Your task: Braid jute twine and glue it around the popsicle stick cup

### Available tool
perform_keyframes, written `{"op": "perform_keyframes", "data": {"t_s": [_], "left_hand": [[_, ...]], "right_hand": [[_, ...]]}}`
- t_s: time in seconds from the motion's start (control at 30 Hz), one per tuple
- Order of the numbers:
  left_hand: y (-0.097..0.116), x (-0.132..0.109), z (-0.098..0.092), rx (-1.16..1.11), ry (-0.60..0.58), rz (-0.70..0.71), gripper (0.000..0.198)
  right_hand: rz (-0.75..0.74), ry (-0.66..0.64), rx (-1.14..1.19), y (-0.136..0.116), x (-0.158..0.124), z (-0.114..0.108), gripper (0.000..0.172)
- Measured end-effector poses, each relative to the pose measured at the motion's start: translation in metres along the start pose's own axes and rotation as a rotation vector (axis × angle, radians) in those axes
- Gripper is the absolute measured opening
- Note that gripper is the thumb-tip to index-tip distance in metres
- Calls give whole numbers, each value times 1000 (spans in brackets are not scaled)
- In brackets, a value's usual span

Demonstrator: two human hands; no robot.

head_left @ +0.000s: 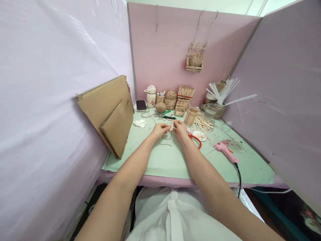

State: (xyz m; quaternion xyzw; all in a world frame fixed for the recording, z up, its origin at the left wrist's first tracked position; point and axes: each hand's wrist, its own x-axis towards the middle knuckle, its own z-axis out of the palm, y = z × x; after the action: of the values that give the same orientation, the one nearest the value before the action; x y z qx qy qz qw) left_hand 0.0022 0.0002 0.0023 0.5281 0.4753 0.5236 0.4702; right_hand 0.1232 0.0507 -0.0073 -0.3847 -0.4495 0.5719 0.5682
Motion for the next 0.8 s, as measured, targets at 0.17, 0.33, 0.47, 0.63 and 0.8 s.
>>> {"op": "perform_keyframes", "data": {"t_s": [0.17,0.33,0.47,0.63,0.8], "left_hand": [[3,-1,1,-254,-41,-75,24],[7,-4,0,-371,-78,-115,25],[12,-4,-4,-457,-34,-141,17],[15,1,-16,-710,93,-183,10],[12,3,-24,-801,120,-211,9]], "right_hand": [[16,6,62,-4,-2,0,23],[31,17,43,-3,-4,3,25],[6,-34,-57,-4,-9,6,30],[-143,-274,-282,-5,-20,13,34],[-208,-349,-344,0,-23,16,27]]}}
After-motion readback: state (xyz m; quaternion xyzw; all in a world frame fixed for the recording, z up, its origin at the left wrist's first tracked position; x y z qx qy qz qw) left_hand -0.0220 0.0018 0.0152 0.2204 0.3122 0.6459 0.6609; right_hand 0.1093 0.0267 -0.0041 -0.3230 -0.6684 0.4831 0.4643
